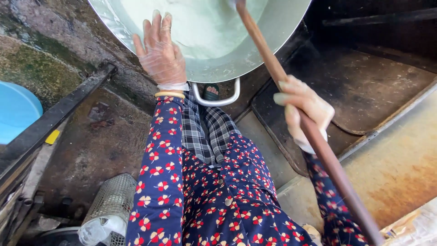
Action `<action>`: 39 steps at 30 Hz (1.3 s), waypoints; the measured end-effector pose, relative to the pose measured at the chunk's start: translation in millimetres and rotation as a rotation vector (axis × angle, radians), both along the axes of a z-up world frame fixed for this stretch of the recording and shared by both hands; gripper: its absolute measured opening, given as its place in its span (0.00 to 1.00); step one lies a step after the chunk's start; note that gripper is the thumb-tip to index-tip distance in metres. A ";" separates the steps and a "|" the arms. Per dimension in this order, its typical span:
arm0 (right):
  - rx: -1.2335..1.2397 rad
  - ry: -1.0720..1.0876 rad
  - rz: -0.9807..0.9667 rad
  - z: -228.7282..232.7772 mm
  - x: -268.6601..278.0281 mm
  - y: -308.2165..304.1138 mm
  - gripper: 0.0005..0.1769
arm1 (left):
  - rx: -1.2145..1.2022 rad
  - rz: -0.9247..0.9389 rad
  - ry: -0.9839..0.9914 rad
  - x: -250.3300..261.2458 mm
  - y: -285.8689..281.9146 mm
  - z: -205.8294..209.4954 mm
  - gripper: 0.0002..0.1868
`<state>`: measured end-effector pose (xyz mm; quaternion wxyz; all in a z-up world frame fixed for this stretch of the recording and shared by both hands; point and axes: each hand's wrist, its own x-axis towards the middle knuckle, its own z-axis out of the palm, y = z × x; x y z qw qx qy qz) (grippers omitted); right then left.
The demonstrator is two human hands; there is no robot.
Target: Stirring a large pot of white liquid mixture using a long wooden paddle in a bakery production area.
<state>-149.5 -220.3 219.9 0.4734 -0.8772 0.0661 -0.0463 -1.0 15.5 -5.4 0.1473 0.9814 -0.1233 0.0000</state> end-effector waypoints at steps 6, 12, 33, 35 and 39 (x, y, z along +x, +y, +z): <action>0.114 -0.082 0.132 -37.2 1.6 19.9 0.16 | -0.010 0.013 0.010 0.0 -0.3 -2.3 0.46; 0.022 -0.272 0.124 -78.8 41.8 19.6 0.11 | 0.028 -0.012 -0.005 -0.3 1.7 -4.4 0.40; 0.027 -0.137 -0.020 -18.5 21.1 7.4 0.13 | -0.020 0.003 -0.058 1.4 -1.3 -2.0 0.40; 0.028 -0.041 0.009 -6.1 -4.9 -6.0 0.14 | 0.003 -0.018 0.036 3.7 -1.5 8.4 0.42; 0.081 -0.034 0.023 -23.2 -14.8 10.1 0.16 | -0.018 -0.008 0.023 3.4 -2.7 12.3 0.44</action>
